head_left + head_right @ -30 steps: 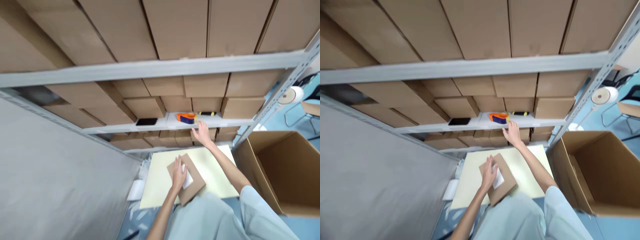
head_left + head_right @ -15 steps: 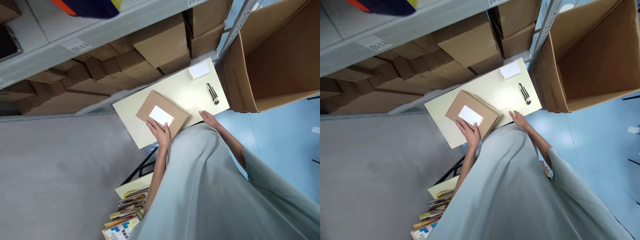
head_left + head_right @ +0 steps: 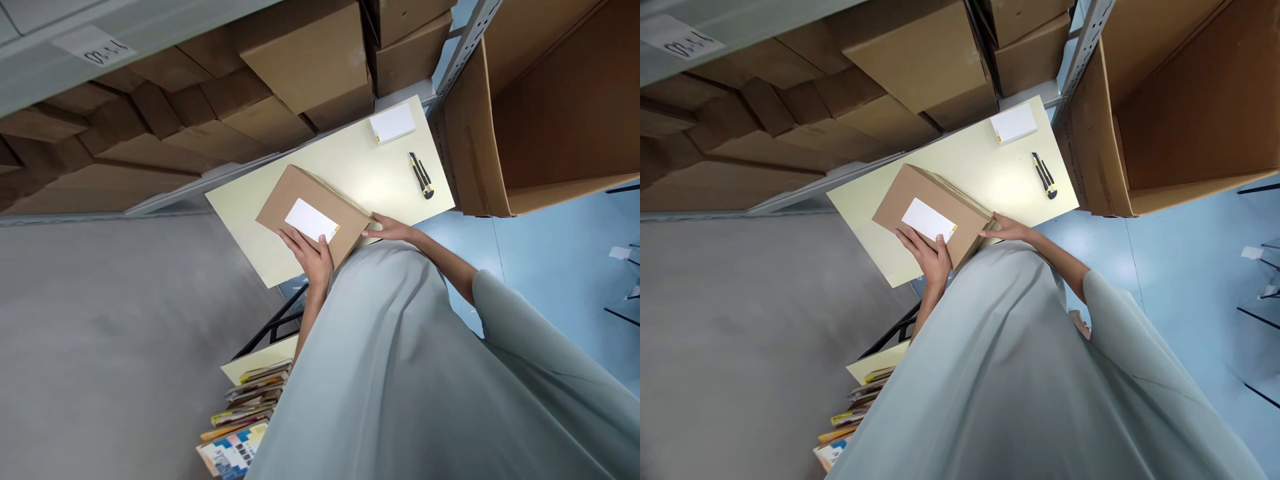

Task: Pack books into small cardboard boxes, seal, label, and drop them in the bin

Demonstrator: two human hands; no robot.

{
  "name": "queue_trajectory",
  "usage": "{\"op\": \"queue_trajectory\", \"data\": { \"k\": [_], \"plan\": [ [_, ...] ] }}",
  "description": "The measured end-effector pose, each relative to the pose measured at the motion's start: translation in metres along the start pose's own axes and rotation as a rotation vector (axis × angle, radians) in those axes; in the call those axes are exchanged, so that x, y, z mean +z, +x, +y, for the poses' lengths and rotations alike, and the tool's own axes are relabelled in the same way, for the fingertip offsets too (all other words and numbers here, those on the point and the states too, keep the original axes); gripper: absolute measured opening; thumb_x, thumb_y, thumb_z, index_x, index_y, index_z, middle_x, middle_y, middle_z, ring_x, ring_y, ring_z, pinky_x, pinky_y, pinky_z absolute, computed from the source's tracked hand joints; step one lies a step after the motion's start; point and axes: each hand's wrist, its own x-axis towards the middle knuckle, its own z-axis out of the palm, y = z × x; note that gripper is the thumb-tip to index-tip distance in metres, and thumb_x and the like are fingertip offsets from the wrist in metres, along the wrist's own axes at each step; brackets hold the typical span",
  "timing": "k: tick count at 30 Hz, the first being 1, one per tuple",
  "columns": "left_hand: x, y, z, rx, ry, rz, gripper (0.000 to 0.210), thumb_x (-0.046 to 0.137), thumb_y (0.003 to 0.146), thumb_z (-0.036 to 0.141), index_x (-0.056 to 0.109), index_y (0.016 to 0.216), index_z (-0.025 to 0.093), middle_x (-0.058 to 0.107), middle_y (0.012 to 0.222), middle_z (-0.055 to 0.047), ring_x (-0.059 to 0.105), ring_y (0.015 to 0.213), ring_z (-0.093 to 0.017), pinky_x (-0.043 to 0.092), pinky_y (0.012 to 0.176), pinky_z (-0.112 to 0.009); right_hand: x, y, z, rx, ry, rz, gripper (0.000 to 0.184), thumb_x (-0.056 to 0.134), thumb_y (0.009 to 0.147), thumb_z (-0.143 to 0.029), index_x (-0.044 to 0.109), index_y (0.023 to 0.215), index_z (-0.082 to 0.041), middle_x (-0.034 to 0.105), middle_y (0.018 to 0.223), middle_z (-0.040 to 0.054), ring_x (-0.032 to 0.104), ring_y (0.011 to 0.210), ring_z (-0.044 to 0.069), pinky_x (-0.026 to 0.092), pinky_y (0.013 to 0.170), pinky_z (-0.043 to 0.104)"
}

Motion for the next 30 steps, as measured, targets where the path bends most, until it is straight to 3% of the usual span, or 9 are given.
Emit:
{"op": "queue_trajectory", "data": {
  "k": [3,6,9,13,16,21,25,30],
  "plan": [
    [0.001,0.0,-0.001,0.0,-0.013,0.005,0.091,0.047,0.109,0.064,0.013,0.176,0.013,-0.008,0.184,-0.023,-0.005,0.173,-0.031,0.011,0.14,-0.051,-0.004,0.006,0.001,0.075,0.064,-0.039,0.088,0.069,0.097,-0.072,0.051,0.159,-0.013,0.053,0.168,0.0167,0.049,0.157,0.033,0.034,0.135,0.048],
    [0.002,0.0,-0.002,-0.007,-0.023,0.007,0.092,0.046,0.108,0.066,0.013,0.176,0.013,-0.009,0.185,-0.023,-0.007,0.173,-0.031,0.011,0.14,-0.051,-0.004,0.021,0.006,0.19,0.101,0.069,0.095,0.064,0.101,-0.071,0.042,0.166,-0.006,0.045,0.173,0.0223,0.041,0.163,0.034,0.027,0.137,0.047],
    [0.002,0.0,-0.001,-0.012,-0.033,0.01,0.094,0.046,0.108,0.068,0.013,0.176,0.013,-0.008,0.185,-0.022,-0.009,0.173,-0.03,0.011,0.14,-0.051,-0.006,0.038,0.011,0.196,0.165,0.145,0.092,0.064,0.104,-0.062,0.035,0.168,-0.001,0.05,0.168,0.0257,0.049,0.158,0.032,0.03,0.135,0.045],
    [0.002,0.0,0.001,-0.008,-0.065,0.019,0.096,0.047,0.107,0.069,0.015,0.176,0.011,-0.01,0.184,-0.023,-0.007,0.173,-0.031,0.009,0.14,-0.048,-0.011,0.056,0.013,0.198,0.209,0.212,0.064,0.064,0.107,-0.05,0.055,0.152,-0.005,0.063,0.158,0.0222,0.064,0.14,0.027,0.043,0.127,0.045],
    [0.001,0.0,0.003,-0.017,-0.09,0.02,0.098,0.049,0.106,0.07,0.016,0.176,0.01,-0.011,0.184,-0.023,-0.007,0.173,-0.031,0.008,0.139,-0.046,-0.016,0.068,0.013,0.235,0.295,0.27,0.035,0.066,0.107,-0.042,0.071,0.124,-0.012,0.079,0.132,0.0164,0.075,0.112,0.022,0.055,0.112,0.04],
    [0.001,0.0,0.004,-0.022,-0.113,0.024,0.097,0.051,0.106,0.068,0.018,0.175,0.01,-0.009,0.185,-0.022,-0.007,0.173,-0.03,0.008,0.14,-0.046,-0.023,0.082,0.016,0.262,0.484,0.296,0.016,0.083,0.096,-0.028,0.073,0.09,-0.018,0.083,0.099,0.0074,0.077,0.09,0.016,0.06,0.098,0.031],
    [0.0,0.0,0.005,-0.025,-0.131,0.02,0.096,0.053,0.105,0.067,0.019,0.175,0.011,-0.009,0.185,-0.021,-0.005,0.173,-0.031,0.008,0.14,-0.048,-0.026,0.087,0.019,0.258,0.623,0.284,0.017,0.086,0.092,-0.026,0.071,0.088,-0.019,0.082,0.097,0.0052,0.078,0.09,0.016,0.06,0.101,0.033],
    [0.002,0.0,0.004,-0.011,-0.134,0.034,0.097,0.052,0.105,0.069,0.019,0.175,0.011,-0.008,0.185,-0.022,-0.006,0.173,-0.031,0.008,0.139,-0.047,-0.024,0.092,0.024,0.262,0.769,0.32,0.013,0.077,0.099,-0.03,0.067,0.1,-0.022,0.082,0.107,0.0042,0.078,0.098,0.014,0.057,0.108,0.034]
  ]
}}
